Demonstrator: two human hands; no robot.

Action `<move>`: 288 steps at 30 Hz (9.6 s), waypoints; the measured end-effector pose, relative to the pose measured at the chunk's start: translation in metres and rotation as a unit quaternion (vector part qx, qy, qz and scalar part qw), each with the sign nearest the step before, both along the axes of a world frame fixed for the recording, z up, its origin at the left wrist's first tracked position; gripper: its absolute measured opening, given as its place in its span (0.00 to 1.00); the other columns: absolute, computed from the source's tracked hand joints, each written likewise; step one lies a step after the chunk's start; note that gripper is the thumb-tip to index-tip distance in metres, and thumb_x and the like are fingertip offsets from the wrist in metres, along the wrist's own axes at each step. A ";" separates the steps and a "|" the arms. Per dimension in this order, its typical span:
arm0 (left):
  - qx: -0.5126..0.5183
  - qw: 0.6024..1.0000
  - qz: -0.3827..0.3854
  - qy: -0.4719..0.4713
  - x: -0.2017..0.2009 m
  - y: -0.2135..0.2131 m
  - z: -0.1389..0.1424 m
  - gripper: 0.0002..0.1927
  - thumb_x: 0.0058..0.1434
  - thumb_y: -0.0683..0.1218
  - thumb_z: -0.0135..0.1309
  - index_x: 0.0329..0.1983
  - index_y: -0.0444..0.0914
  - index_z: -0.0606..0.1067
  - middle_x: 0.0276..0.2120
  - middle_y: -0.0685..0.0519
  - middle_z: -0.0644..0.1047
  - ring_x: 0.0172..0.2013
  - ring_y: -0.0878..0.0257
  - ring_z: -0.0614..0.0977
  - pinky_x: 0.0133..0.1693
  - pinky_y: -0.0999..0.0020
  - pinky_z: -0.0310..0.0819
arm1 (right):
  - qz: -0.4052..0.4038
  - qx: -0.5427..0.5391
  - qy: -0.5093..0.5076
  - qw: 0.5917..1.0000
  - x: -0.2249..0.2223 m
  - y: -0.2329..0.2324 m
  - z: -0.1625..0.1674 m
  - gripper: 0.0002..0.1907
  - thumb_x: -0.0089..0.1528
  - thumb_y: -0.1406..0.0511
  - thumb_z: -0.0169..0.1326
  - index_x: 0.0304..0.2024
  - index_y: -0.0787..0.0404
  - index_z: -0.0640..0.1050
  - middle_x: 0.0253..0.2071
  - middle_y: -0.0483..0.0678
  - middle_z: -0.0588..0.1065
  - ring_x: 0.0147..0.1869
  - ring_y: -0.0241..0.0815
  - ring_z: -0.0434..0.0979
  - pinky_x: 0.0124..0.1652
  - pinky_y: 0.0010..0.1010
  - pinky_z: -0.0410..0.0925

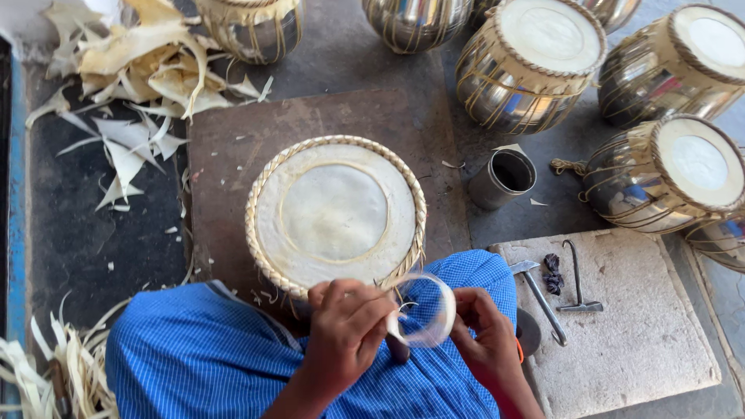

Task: The person sits on the floor and weaves leather straps into the braided rim of a drum using a wooden-handled metal tool to pull and tighten the material.

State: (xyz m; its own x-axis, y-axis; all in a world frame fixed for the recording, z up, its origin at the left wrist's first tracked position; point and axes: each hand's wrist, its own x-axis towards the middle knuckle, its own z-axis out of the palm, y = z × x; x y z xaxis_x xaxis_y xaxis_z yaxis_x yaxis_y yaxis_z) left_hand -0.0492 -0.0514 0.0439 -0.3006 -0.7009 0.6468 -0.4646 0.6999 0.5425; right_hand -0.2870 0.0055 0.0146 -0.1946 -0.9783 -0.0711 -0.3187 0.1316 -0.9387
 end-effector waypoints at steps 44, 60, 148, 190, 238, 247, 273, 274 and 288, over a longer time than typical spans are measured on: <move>0.000 0.991 0.129 -0.038 -0.009 -0.009 -0.021 0.05 0.61 0.49 0.57 0.38 0.44 0.77 0.49 0.55 0.78 0.49 0.56 0.78 0.51 0.53 0.56 | 0.078 -0.151 0.153 0.974 0.059 -0.047 0.000 0.07 0.57 0.71 0.60 0.36 0.62 0.75 0.36 0.51 0.69 0.33 0.43 0.77 0.33 0.31 0.72; 0.008 0.994 0.080 -0.068 -0.021 -0.055 -0.010 0.10 0.63 0.48 0.57 0.46 0.46 0.80 0.52 0.54 0.76 0.49 0.56 0.75 0.51 0.53 0.58 | 0.153 -0.017 -0.104 0.983 0.061 -0.012 -0.013 0.14 0.61 0.68 0.61 0.47 0.64 0.74 0.32 0.48 0.72 0.34 0.39 0.74 0.34 0.29 0.68; -0.069 0.992 -0.002 -0.109 0.029 -0.055 -0.049 0.14 0.60 0.56 0.61 0.47 0.49 0.76 0.39 0.59 0.71 0.43 0.59 0.73 0.51 0.53 0.54 | 0.096 -0.037 0.171 0.980 0.004 -0.005 -0.050 0.08 0.63 0.63 0.56 0.38 0.62 0.79 0.32 0.51 0.78 0.36 0.43 0.77 0.37 0.32 0.71; -0.004 0.996 -0.006 -0.085 0.040 -0.056 -0.056 0.13 0.48 0.59 0.66 0.32 0.51 0.80 0.30 0.64 0.73 0.34 0.64 0.74 0.48 0.58 0.58 | -0.108 -0.064 0.449 0.885 -0.173 -0.223 -0.019 0.25 0.53 0.72 0.67 0.52 0.58 0.78 0.44 0.53 0.79 0.50 0.54 0.79 0.50 0.42 0.73; -0.021 0.995 0.094 0.036 0.030 -0.067 -0.055 0.11 0.76 0.49 0.46 0.49 0.36 0.73 0.30 0.55 0.75 0.29 0.59 0.75 0.45 0.56 0.61 | 0.371 0.046 -0.537 0.756 0.097 -0.194 0.040 0.14 0.73 0.61 0.53 0.37 0.62 0.66 0.21 0.48 0.62 0.16 0.34 0.59 0.17 0.26 0.59; -0.011 0.995 0.047 0.088 0.042 -0.046 -0.024 0.07 0.70 0.45 0.51 0.47 0.37 0.72 0.39 0.48 0.78 0.38 0.51 0.78 0.50 0.53 0.63 | 0.054 -0.271 0.219 0.936 0.078 -0.130 0.060 0.17 0.68 0.60 0.60 0.50 0.68 0.73 0.46 0.54 0.74 0.49 0.44 0.79 0.48 0.31 0.72; 0.414 0.880 -0.010 0.232 0.018 -0.002 -0.109 0.17 0.55 0.43 0.65 0.36 0.37 0.66 0.32 0.48 0.79 0.30 0.67 0.79 0.35 0.70 0.77 | 0.172 0.234 -0.447 0.846 0.062 -0.018 -0.047 0.11 0.72 0.64 0.55 0.53 0.65 0.79 0.42 0.46 0.79 0.34 0.31 0.75 0.35 0.22 0.71; 0.418 0.880 -0.006 0.224 0.018 -0.002 -0.108 0.17 0.55 0.43 0.65 0.36 0.37 0.66 0.34 0.47 0.79 0.30 0.67 0.80 0.35 0.70 0.77 | 0.165 0.232 -0.439 0.852 0.062 -0.019 -0.042 0.12 0.72 0.64 0.55 0.54 0.64 0.80 0.42 0.47 0.78 0.34 0.32 0.75 0.34 0.22 0.71; 0.513 0.819 -0.157 0.204 0.023 -0.025 -0.133 0.18 0.56 0.41 0.59 0.51 0.33 0.76 0.36 0.44 0.83 0.36 0.61 0.84 0.43 0.60 0.80 | 0.295 0.009 0.080 0.952 0.062 -0.020 -0.008 0.08 0.66 0.61 0.58 0.44 0.56 0.83 0.37 0.46 0.81 0.41 0.44 0.83 0.44 0.35 0.74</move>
State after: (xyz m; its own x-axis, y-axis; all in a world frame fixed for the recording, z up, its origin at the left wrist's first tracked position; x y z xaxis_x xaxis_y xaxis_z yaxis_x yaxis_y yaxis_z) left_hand -0.0259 -0.0760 -0.0892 -0.4761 -0.8678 -0.1425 0.0165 -0.1709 0.9851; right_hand -0.2252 -0.0146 0.0065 0.3788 -0.9196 -0.1045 -0.4810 -0.0991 -0.8711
